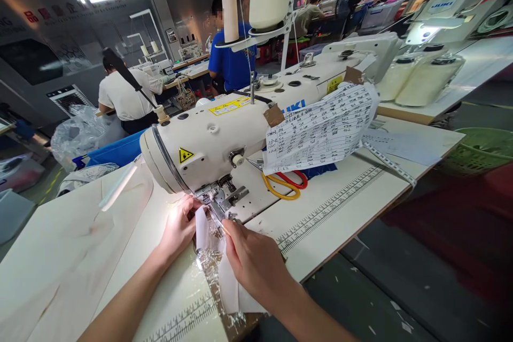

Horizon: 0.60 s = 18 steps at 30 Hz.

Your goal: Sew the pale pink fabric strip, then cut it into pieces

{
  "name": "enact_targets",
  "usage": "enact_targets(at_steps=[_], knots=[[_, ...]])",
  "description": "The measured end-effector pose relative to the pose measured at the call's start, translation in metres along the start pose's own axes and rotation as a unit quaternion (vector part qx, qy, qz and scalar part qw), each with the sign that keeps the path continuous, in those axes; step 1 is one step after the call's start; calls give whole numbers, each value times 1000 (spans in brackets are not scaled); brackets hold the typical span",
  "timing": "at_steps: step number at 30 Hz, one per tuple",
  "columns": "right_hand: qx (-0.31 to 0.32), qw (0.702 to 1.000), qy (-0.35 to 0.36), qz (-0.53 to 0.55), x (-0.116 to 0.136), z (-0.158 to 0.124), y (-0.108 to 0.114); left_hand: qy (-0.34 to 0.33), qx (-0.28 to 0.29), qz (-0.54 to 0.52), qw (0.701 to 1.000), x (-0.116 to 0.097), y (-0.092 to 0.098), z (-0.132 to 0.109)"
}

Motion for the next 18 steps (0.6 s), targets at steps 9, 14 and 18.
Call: enact_targets(at_steps=[9,14,18], knots=[[7,1000,-5,-13,1,1,-6,-69,-7,145,987,-11,-3,-3],[-9,1000,-23,16,-3,-20,9,-119,40,184,975,-26,-2,-7],[45,987,-34,151,-12,-67,32,-106,82,206,969,-35,-1,-14]])
Point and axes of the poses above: each hand's wrist, its own z-axis towards the middle knuckle, its own y-axis out of the back of the hand, x = y × z, the point moved 6 cm from there along z, towards the middle knuckle, and after that the axes turned 8 degrees about x, right-handed, at the moved point
